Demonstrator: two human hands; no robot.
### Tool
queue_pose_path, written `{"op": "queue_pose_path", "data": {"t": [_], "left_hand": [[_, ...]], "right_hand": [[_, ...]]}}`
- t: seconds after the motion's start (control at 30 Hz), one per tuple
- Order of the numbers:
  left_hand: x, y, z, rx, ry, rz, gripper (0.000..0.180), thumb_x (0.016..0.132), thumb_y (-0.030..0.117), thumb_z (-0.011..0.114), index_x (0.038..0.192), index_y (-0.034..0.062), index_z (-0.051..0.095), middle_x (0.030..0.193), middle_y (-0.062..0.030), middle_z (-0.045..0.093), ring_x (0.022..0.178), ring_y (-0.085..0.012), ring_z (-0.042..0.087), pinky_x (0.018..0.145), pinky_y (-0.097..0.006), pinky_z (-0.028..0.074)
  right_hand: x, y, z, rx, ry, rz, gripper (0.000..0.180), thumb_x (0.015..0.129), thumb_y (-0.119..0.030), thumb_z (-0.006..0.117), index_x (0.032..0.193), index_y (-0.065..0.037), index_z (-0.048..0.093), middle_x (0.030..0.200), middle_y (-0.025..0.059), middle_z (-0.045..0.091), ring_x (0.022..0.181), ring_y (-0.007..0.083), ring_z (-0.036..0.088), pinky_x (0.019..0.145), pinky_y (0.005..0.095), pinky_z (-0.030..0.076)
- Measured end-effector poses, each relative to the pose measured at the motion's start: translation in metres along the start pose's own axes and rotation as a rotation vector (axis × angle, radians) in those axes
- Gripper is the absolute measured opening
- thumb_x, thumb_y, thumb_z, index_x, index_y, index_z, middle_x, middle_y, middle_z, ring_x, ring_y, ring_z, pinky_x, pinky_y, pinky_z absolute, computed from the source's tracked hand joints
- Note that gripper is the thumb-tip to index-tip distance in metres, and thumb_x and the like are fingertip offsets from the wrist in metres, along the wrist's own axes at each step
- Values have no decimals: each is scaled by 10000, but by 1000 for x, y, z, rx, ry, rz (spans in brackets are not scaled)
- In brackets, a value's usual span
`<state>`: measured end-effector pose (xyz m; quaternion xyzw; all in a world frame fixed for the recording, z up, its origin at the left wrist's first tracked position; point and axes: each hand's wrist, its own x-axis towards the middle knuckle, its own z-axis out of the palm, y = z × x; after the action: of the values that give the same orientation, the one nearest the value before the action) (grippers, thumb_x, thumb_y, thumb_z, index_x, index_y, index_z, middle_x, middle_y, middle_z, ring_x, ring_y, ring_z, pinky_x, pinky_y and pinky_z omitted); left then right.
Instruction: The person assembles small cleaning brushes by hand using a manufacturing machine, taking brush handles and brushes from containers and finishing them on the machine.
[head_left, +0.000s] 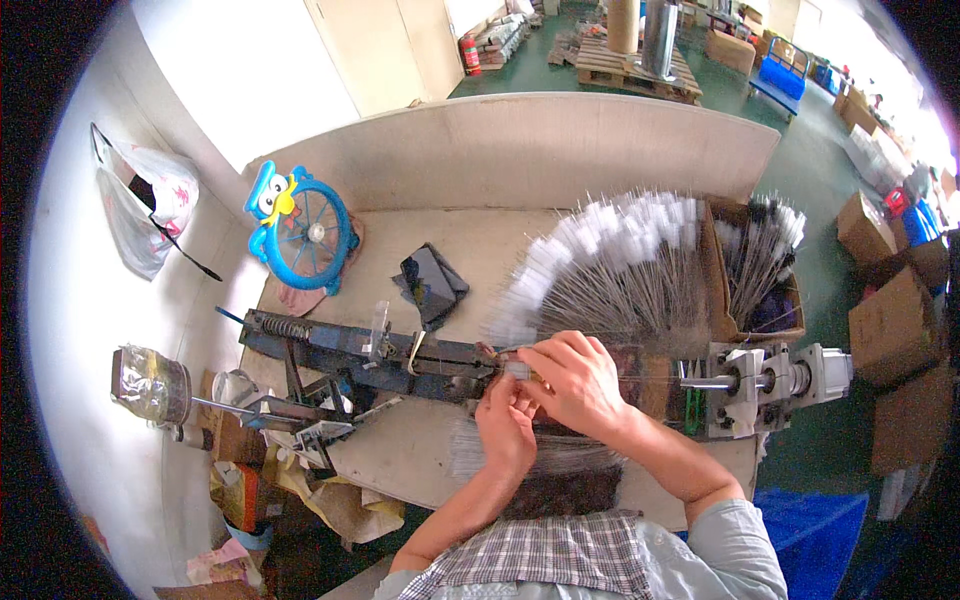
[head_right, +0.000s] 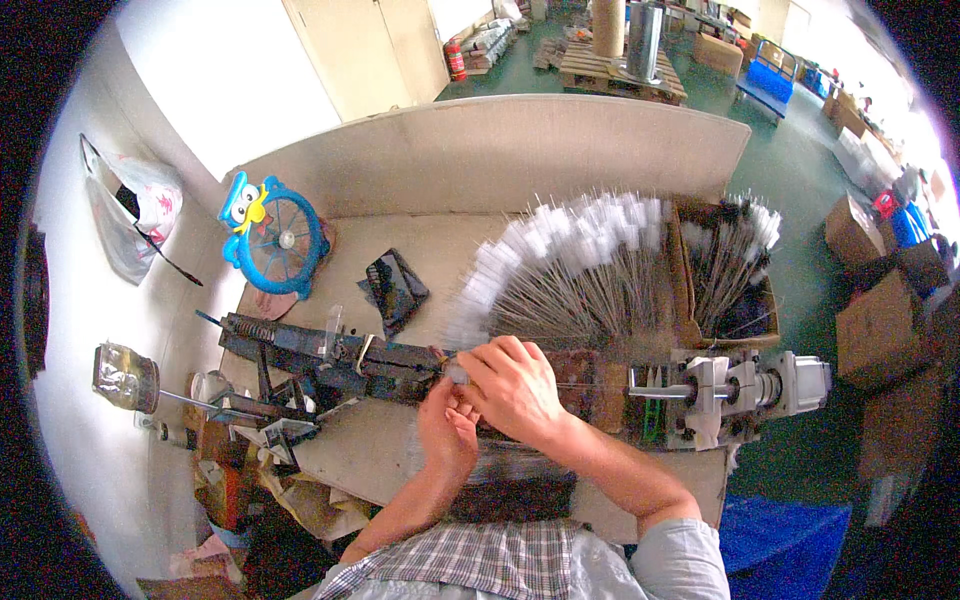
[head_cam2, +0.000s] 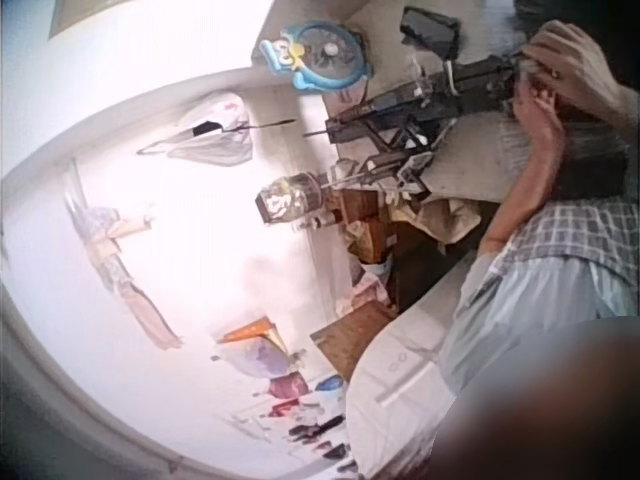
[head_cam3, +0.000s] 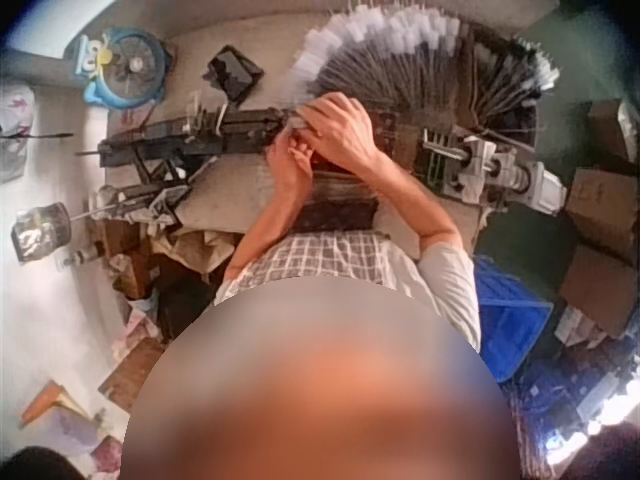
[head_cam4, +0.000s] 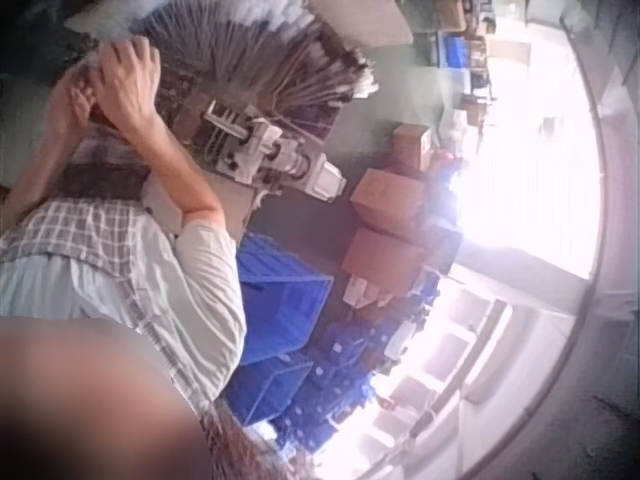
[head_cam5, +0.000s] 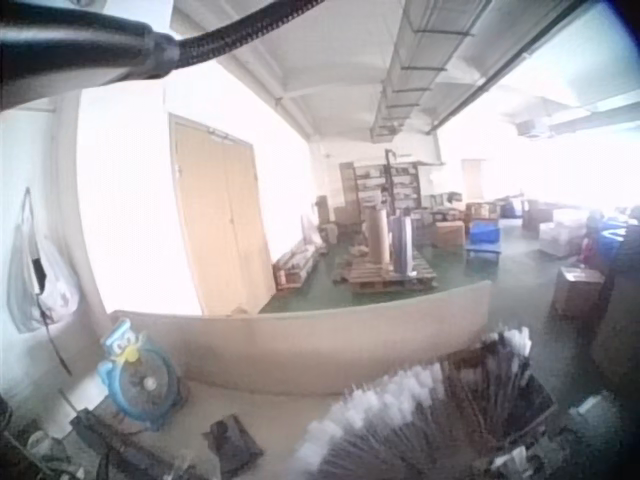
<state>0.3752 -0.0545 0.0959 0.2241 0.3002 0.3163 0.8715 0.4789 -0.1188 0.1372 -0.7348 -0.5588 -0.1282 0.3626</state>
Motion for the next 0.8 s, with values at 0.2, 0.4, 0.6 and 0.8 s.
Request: {"op": "queue_pose_path", "data": {"t": [0.2,0.4,0.6,0.8], "left_hand": [[1,-5,4,58,51,74,79,858,89,527,930,58,540,917,-39,599,828,-148,594,737,-280,477],[1,-2,2,29,-52,94,109,843,68,565,951,53,574,910,-35,609,826,-133,581,782,-311,466],[2,-3,-7,-14,-24,84,61,836,55,567,896,64,568,899,-34,609,790,-136,588,775,-312,469],[-1,0,0,-59,-35,14,70,863,92,535,905,47,568,894,-41,610,788,-136,591,761,-283,473]], "right_hand": [[-3,6,-9,-27,-47,-135,243,663,-194,685,901,-158,661,902,-10,601,878,200,554,749,338,435],[-8,16,-18,-4,-64,-135,230,661,-199,694,886,-163,662,905,-7,605,895,194,557,742,336,447],[1,-2,-13,28,-84,-94,257,650,-171,699,902,-130,672,921,34,615,868,231,574,749,357,471],[-1,4,-11,69,-63,-90,294,632,-159,705,921,-113,670,920,31,617,865,226,577,742,348,478]]}}
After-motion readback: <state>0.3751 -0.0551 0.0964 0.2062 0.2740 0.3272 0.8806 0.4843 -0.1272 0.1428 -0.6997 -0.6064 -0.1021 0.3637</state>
